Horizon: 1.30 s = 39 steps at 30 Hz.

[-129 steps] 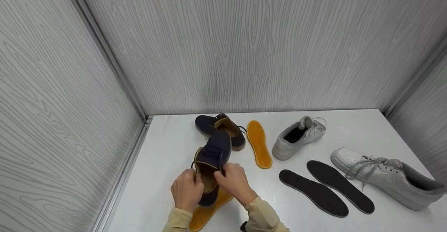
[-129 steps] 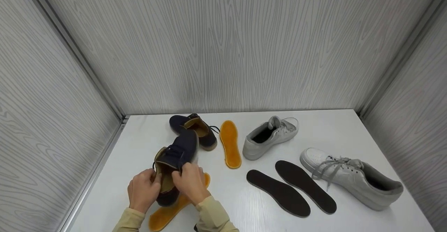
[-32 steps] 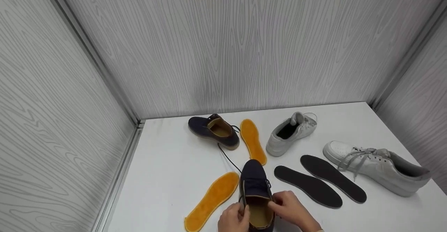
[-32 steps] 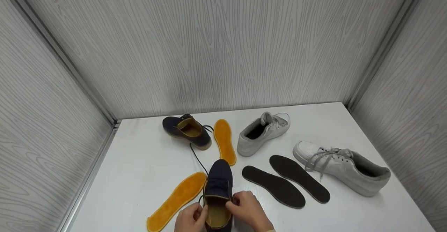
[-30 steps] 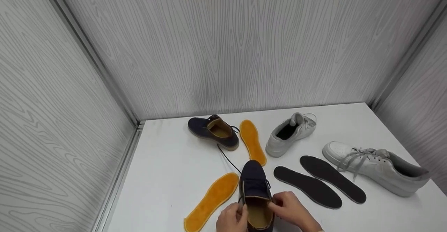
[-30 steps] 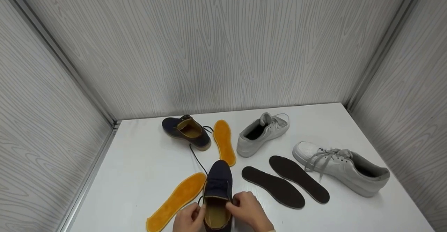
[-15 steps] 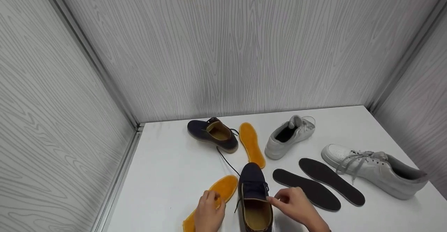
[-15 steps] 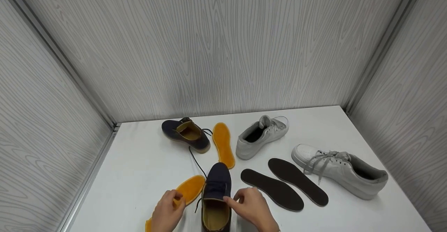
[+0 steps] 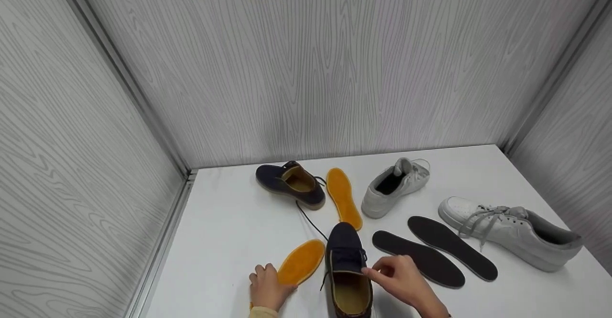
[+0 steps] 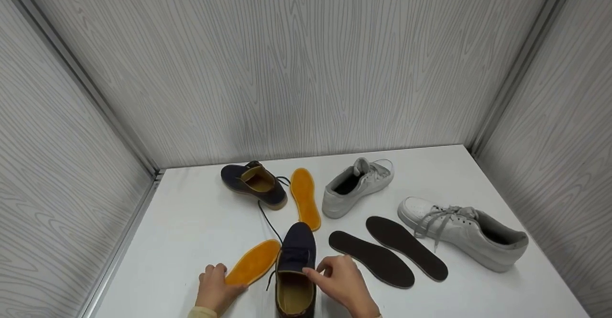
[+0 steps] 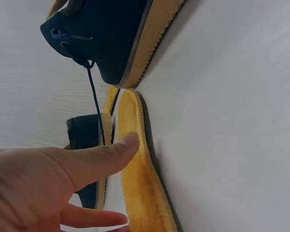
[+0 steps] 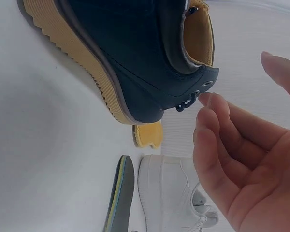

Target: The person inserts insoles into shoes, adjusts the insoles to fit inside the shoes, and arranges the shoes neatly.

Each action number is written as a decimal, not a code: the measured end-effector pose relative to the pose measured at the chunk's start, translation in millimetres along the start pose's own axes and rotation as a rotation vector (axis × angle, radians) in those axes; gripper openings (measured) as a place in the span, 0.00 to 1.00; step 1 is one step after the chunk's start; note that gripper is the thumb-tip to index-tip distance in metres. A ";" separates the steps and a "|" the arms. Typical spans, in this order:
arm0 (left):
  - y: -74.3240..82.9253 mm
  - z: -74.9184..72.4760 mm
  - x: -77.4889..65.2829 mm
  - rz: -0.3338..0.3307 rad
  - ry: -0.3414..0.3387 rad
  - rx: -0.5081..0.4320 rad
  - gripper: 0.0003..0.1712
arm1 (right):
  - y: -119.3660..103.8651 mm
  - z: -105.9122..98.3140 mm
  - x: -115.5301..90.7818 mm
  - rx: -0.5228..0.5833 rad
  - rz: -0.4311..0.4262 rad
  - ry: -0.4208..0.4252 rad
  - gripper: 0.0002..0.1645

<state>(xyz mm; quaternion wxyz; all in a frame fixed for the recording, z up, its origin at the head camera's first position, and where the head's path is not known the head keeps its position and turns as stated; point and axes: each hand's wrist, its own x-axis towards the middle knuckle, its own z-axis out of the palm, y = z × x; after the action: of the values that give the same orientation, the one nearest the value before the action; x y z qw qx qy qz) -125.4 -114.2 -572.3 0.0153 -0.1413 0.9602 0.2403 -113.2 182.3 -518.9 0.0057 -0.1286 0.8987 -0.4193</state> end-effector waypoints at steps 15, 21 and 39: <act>-5.9 -0.9 7.0 -0.014 -0.070 -0.015 0.34 | 1.3 42.8 10.6 -0.082 -0.217 0.030 0.34; -11.6 -1.3 6.6 0.054 -0.040 -0.072 0.26 | 9.3 53.1 20.7 -0.077 -0.280 0.041 0.16; -23.6 -11.0 15.5 -0.083 -0.147 -0.459 0.06 | 8.0 44.8 43.5 -0.086 -0.267 0.019 0.04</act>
<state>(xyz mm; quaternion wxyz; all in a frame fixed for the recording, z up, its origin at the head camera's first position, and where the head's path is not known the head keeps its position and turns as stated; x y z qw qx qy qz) -133.2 -143.3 -574.9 0.0623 -0.1625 0.8702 0.4610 -151.7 143.3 -549.7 -0.0642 -0.2431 0.8908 -0.3784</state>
